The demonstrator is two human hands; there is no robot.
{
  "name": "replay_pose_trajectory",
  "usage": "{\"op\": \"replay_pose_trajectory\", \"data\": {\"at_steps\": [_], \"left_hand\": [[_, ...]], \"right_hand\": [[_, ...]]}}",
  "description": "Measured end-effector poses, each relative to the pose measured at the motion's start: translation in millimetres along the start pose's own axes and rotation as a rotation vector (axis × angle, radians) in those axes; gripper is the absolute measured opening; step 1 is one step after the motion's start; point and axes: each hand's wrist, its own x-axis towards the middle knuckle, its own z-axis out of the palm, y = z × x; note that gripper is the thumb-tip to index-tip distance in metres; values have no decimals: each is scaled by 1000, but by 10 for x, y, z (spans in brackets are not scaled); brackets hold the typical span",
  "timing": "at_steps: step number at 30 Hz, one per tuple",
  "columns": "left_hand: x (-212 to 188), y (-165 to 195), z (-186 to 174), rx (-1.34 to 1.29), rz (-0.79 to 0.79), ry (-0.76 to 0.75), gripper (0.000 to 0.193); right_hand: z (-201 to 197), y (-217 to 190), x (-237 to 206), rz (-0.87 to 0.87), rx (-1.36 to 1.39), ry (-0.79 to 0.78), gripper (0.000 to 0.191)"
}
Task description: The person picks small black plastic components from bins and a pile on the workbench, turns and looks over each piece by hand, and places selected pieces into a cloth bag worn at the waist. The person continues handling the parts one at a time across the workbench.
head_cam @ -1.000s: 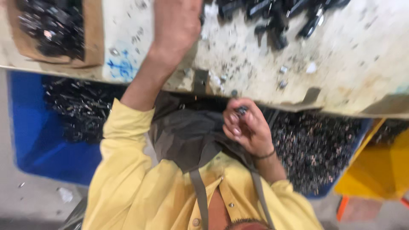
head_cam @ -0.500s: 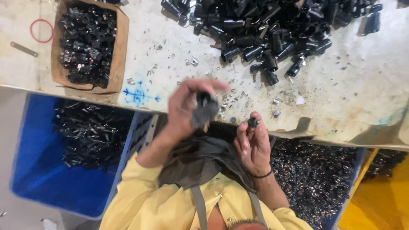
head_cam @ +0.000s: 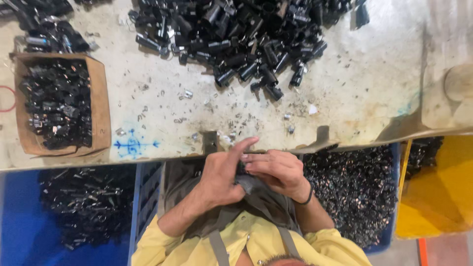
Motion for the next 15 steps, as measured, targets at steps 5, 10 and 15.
{"op": "replay_pose_trajectory", "data": {"at_steps": [5, 10, 15], "left_hand": [[19, 3, 2, 49, 136, -48, 105], [10, -56, -16, 128, 109, -196, 110], [-31, -1, -15, -93, 262, -49, 102]], "right_hand": [[-43, -19, 105, -19, 134, -57, 24], [-72, 44, 29, -11, 125, -142, 23], [175, 31, -60, -107, 291, 24, 20]]}}
